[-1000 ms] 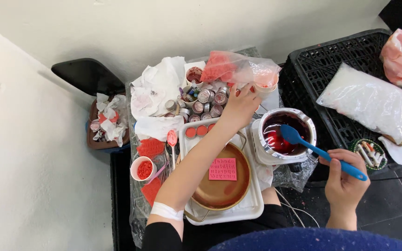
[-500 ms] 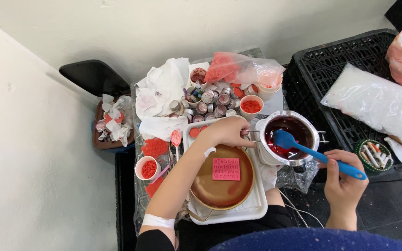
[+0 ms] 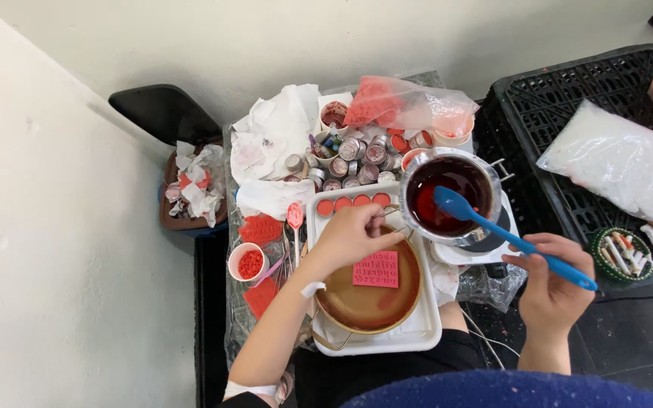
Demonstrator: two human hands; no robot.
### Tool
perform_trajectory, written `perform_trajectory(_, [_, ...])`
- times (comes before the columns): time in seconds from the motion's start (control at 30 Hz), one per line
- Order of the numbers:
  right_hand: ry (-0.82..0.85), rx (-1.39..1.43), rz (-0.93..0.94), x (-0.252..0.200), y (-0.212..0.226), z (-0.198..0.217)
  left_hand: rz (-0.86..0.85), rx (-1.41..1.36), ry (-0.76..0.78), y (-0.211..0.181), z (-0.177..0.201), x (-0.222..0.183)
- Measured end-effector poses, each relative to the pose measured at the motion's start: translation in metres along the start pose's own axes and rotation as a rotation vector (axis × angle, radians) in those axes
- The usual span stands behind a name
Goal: Making small red wax-based products by melting material and using molds.
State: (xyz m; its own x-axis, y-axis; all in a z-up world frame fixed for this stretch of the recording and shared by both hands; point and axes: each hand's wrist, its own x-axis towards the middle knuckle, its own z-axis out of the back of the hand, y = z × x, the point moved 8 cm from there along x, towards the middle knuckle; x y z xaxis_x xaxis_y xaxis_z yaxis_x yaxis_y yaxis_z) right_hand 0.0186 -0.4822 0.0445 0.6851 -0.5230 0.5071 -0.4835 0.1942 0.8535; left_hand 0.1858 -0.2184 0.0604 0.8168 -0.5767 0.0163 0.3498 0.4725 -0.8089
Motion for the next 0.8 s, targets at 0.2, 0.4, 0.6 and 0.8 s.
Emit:
perform_trajectory(0.2, [0.173, 0.036, 0.0, -0.022, 0.004, -0.056, 0.061, 0.106, -0.17, 0.022, 0.045, -0.061])
perform_trajectory(0.4, [0.264, 0.236, -0.173, -0.048, -0.027, -0.083, 0.291, 0.13, -0.273, 0.054, 0.06, -0.118])
perform_trajectory(0.6, [0.282, 0.241, -0.249, -0.063, -0.042, -0.089, 0.247, 0.113, -0.413, 0.059, 0.061, -0.15])
perform_trajectory(0.8, [0.195, 0.239, -0.306, -0.064, -0.041, -0.076, 0.275, 0.203, -0.488, 0.063, 0.063, -0.157])
